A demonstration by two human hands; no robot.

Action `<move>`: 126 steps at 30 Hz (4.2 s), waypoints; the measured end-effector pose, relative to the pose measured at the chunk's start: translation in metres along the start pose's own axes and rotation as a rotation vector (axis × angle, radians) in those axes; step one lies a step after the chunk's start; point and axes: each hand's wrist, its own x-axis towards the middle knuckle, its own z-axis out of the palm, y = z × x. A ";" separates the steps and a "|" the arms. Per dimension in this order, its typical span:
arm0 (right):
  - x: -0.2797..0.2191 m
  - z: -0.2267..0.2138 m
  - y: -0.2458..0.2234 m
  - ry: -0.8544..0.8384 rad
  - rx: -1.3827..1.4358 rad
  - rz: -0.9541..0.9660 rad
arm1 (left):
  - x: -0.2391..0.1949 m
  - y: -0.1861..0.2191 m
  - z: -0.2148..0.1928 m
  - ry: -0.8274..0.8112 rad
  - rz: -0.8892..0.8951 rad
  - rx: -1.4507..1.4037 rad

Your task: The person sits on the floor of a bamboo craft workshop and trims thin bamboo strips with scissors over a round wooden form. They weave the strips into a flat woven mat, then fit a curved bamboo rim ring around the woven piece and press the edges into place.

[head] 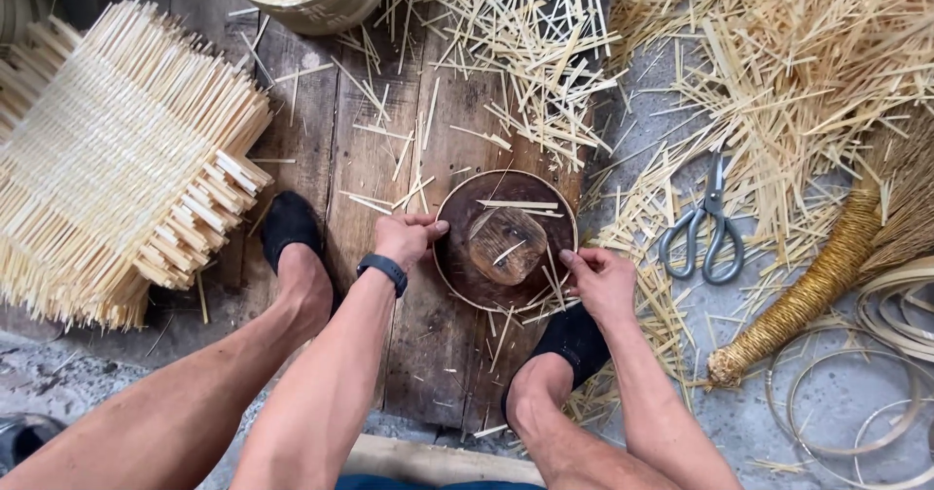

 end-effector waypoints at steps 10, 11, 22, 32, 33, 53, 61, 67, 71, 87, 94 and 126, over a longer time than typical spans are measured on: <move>-0.024 -0.012 0.001 -0.277 0.593 -0.033 | 0.015 -0.106 0.012 -0.564 0.145 -0.789; -0.020 -0.006 -0.002 -0.286 0.536 0.056 | 0.004 -0.092 0.020 -0.526 0.060 -0.756; -0.025 -0.005 -0.013 -0.317 0.296 0.071 | -0.066 -0.023 0.015 -0.291 -0.081 -0.462; -0.069 0.009 -0.080 -0.054 0.142 -0.405 | -0.141 0.075 0.027 -0.259 0.830 0.060; -0.066 0.011 -0.075 -0.073 0.216 -0.380 | -0.138 0.073 0.032 -0.263 0.784 0.038; -0.057 -0.064 -0.007 -0.105 1.015 -0.348 | -0.053 -0.052 0.040 0.043 1.140 1.262; -0.055 -0.034 0.006 -0.178 0.987 -0.268 | 0.031 0.141 -0.087 0.586 1.581 1.343; -0.052 -0.037 0.017 -0.087 0.913 -0.122 | 0.102 0.238 -0.156 0.568 1.429 0.997; -0.028 -0.051 0.045 0.019 0.846 -0.056 | 0.116 0.246 -0.158 0.395 1.211 1.066; -0.057 0.005 -0.042 -0.212 0.825 -0.133 | 0.149 0.225 -0.137 0.645 1.253 1.007; -0.037 0.039 -0.065 -0.784 1.066 -0.195 | -0.033 0.090 -0.023 -0.229 0.197 0.550; -0.054 0.063 -0.035 -0.250 0.554 0.021 | 0.017 0.085 -0.301 0.272 0.743 1.301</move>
